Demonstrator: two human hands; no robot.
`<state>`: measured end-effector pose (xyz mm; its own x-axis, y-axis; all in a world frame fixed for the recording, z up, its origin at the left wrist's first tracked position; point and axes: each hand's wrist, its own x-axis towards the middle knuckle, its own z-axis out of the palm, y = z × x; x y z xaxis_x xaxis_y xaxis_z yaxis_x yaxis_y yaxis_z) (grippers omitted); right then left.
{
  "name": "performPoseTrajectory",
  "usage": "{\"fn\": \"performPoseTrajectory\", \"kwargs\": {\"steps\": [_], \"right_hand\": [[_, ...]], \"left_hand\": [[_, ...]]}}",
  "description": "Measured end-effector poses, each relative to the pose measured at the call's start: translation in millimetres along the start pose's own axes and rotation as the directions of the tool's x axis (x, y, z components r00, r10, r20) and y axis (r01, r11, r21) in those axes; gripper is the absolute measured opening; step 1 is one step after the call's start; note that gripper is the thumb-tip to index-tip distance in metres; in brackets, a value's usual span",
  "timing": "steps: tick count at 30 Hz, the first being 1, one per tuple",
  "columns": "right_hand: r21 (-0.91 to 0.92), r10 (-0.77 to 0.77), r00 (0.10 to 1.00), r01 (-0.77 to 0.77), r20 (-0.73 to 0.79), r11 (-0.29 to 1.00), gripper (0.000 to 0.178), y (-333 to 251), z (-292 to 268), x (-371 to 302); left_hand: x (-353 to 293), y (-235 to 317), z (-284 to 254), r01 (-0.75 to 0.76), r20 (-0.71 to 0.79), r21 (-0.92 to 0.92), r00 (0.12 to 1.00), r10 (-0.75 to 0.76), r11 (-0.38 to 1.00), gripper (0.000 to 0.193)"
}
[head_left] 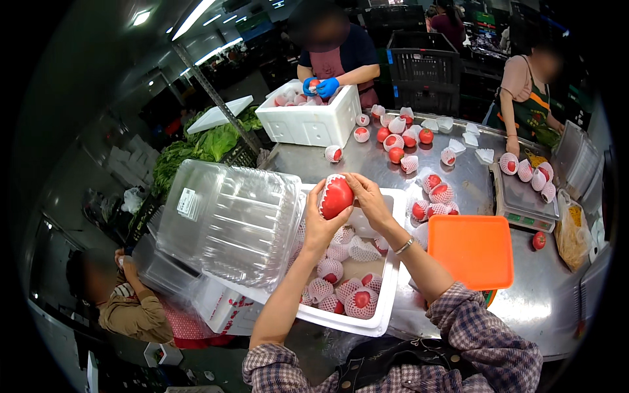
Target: The person wraps individual red apples in white foam netting and places them into a clear plastic clamshell container. The person repeatedly picks up apples from a white bin, wraps each one, and arranges them in the container.
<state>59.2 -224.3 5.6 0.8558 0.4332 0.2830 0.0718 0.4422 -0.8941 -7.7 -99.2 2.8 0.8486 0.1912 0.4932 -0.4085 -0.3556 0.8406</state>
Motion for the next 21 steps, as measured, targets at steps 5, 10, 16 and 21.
{"fn": "performPoseTrajectory", "kwargs": {"steps": [5, 10, 16, 21], "right_hand": [[-0.355, -0.245, 0.955, 0.173, -0.168, 0.919, 0.029, 7.6, -4.6, 1.1], [-0.226, -0.217, 0.949, 0.165, -0.228, 0.96, 0.024, 9.3, -1.7, -3.4], [0.57, 0.199, 0.973, -0.098, -0.118, 0.816, 0.019, 7.2, -9.8, -6.5], [0.875, 0.345, 0.937, -0.209, 0.052, 0.437, 0.014, 6.1, -12.9, -12.1]], "left_hand": [[-1.3, 28.7, -0.7, 0.271, -0.029, -0.461, 0.947, -0.32, 0.845, 0.064], [-4.9, 28.1, 3.0, 0.216, -0.116, -0.25, 0.961, -0.251, 0.944, 0.064], [0.4, 24.0, -8.9, 0.341, 0.065, -0.586, 0.924, -0.376, 0.735, 0.054], [0.6, 17.9, -4.7, 0.497, 0.261, -0.765, 0.821, -0.508, 0.41, 0.058]]}}
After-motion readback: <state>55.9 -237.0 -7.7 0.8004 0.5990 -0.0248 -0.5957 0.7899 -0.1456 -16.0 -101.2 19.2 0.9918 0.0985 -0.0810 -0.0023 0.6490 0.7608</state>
